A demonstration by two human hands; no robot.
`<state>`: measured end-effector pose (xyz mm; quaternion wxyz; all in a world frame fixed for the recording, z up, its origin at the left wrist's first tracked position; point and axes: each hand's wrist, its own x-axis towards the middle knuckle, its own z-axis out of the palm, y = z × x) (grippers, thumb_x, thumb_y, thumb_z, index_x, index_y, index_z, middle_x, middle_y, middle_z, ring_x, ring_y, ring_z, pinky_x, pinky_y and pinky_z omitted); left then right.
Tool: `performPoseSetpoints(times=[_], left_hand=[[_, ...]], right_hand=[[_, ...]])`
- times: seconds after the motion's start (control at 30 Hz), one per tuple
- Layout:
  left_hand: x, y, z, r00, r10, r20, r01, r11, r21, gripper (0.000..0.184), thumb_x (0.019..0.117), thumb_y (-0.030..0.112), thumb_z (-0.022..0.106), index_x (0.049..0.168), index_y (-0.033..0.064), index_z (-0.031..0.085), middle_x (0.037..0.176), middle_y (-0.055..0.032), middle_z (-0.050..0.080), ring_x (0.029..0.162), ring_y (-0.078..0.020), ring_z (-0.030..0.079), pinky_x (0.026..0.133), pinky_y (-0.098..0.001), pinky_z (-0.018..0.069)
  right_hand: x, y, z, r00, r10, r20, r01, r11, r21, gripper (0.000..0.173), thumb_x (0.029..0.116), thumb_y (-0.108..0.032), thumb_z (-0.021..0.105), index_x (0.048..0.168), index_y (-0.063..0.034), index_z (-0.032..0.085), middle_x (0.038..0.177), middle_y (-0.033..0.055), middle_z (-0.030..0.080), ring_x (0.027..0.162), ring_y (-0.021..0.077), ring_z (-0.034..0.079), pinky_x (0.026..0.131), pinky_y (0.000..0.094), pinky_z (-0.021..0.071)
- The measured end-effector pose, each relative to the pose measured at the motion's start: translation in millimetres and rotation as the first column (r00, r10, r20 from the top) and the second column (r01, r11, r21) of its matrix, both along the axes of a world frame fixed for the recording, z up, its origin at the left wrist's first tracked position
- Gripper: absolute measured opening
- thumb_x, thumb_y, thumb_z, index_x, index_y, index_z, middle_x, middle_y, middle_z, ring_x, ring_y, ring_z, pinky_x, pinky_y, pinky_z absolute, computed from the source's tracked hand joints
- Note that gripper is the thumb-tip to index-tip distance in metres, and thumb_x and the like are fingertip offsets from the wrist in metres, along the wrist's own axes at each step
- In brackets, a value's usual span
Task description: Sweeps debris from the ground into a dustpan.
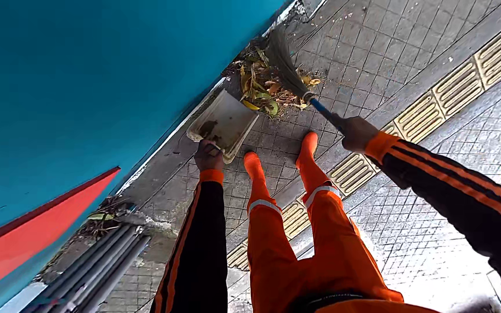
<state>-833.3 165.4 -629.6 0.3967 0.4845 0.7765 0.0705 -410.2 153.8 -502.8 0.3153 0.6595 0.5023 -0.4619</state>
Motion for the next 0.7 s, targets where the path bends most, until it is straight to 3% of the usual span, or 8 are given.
performPoseSetpoints(times=[0.07, 0.13, 0.27, 0.33, 0.4, 0.53, 0.63, 0.7], left_hand=[[-9, -1, -1, 0.999, -0.037, 0.003, 0.037, 0.999, 0.014, 0.040, 0.0769, -0.002, 0.082, 0.113, -0.0014, 0.065, 0.105, -0.0208, 0.070, 0.099, -0.0320, 0.068, 0.090, -0.0529, 0.0541], [-21, 0, 2, 0.996, -0.090, 0.011, 0.090, 0.996, 0.003, 0.040, 0.0788, -0.001, 0.081, 0.115, -0.0025, 0.064, 0.109, -0.0218, 0.071, 0.103, -0.0340, 0.069, 0.093, -0.0545, 0.0541], [-53, 0, 3, 0.985, -0.166, 0.045, 0.165, 0.986, 0.040, 0.040, 0.0789, -0.002, 0.082, 0.115, -0.0033, 0.065, 0.114, -0.0231, 0.070, 0.107, -0.0356, 0.068, 0.097, -0.0556, 0.0528], [-63, 6, 1, 0.973, -0.227, 0.030, 0.226, 0.973, 0.041, 0.036, 0.0802, -0.004, 0.079, 0.114, -0.0043, 0.065, 0.113, -0.0246, 0.069, 0.106, -0.0372, 0.068, 0.096, -0.0568, 0.0527], [-70, 16, -3, 0.959, -0.285, 0.010, 0.284, 0.958, 0.036, 0.035, 0.0805, -0.006, 0.077, 0.114, -0.0038, 0.065, 0.112, -0.0251, 0.069, 0.105, -0.0385, 0.068, 0.094, -0.0577, 0.0525], [-75, 35, -8, 0.951, -0.309, 0.005, 0.309, 0.951, 0.000, 0.035, 0.0819, -0.003, 0.078, 0.114, -0.0018, 0.065, 0.110, -0.0226, 0.070, 0.105, -0.0362, 0.068, 0.095, -0.0559, 0.0531], [-78, 34, -10, 0.939, -0.343, -0.009, 0.343, 0.939, -0.001, 0.034, 0.0819, -0.001, 0.078, 0.114, -0.0020, 0.065, 0.110, -0.0227, 0.070, 0.105, -0.0356, 0.068, 0.095, -0.0558, 0.0527], [-77, 37, -13, 0.936, -0.351, -0.017, 0.351, 0.936, 0.016, 0.034, 0.0816, -0.001, 0.077, 0.113, -0.0021, 0.066, 0.111, -0.0226, 0.070, 0.105, -0.0365, 0.068, 0.095, -0.0569, 0.0520]], right_hand=[[-26, -32, 7, 0.999, 0.009, -0.043, -0.009, 1.000, 0.011, 0.101, 0.0755, 0.004, 0.075, 0.163, -0.0150, 0.028, 0.102, 0.0247, 0.069, 0.096, 0.0453, 0.068, 0.078, 0.0633, 0.0554], [-29, -64, 44, 0.995, -0.070, -0.071, 0.071, 0.997, 0.024, 0.103, 0.0776, 0.007, 0.071, 0.165, -0.0246, 0.025, 0.104, 0.0236, 0.070, 0.094, 0.0443, 0.069, 0.078, 0.0636, 0.0549], [-12, -137, 111, 0.927, -0.374, 0.020, 0.366, 0.917, 0.160, 0.082, 0.0856, 0.003, 0.065, 0.160, -0.0224, 0.041, 0.106, 0.0246, 0.072, 0.087, 0.0410, 0.070, 0.079, 0.0628, 0.0539], [-6, -147, 100, 0.851, -0.513, 0.113, 0.488, 0.852, 0.192, 0.081, 0.0863, 0.001, 0.068, 0.160, -0.0186, 0.041, 0.109, 0.0289, 0.070, 0.092, 0.0465, 0.068, 0.081, 0.0667, 0.0512], [-9, -140, 55, 0.768, -0.618, 0.171, 0.599, 0.786, 0.151, 0.081, 0.0877, -0.001, 0.071, 0.161, -0.0141, 0.038, 0.113, 0.0324, 0.067, 0.096, 0.0497, 0.066, 0.084, 0.0685, 0.0502], [-85, -132, -23, 0.764, -0.644, -0.022, 0.643, 0.764, -0.040, 0.085, 0.0848, -0.001, 0.073, 0.160, -0.0127, 0.035, 0.107, 0.0281, 0.068, 0.086, 0.0409, 0.068, 0.079, 0.0604, 0.0556], [-165, -133, -15, 0.825, -0.546, -0.147, 0.530, 0.837, -0.138, 0.088, 0.0828, -0.001, 0.071, 0.161, -0.0155, 0.034, 0.123, 0.0256, 0.066, 0.108, 0.0417, 0.067, 0.093, 0.0616, 0.0525], [-198, -131, 0, 0.838, -0.501, -0.216, 0.471, 0.864, -0.178, 0.092, 0.0824, 0.001, 0.067, 0.164, -0.0183, 0.028, 0.128, 0.0233, 0.065, 0.113, 0.0392, 0.065, 0.096, 0.0589, 0.0512]])
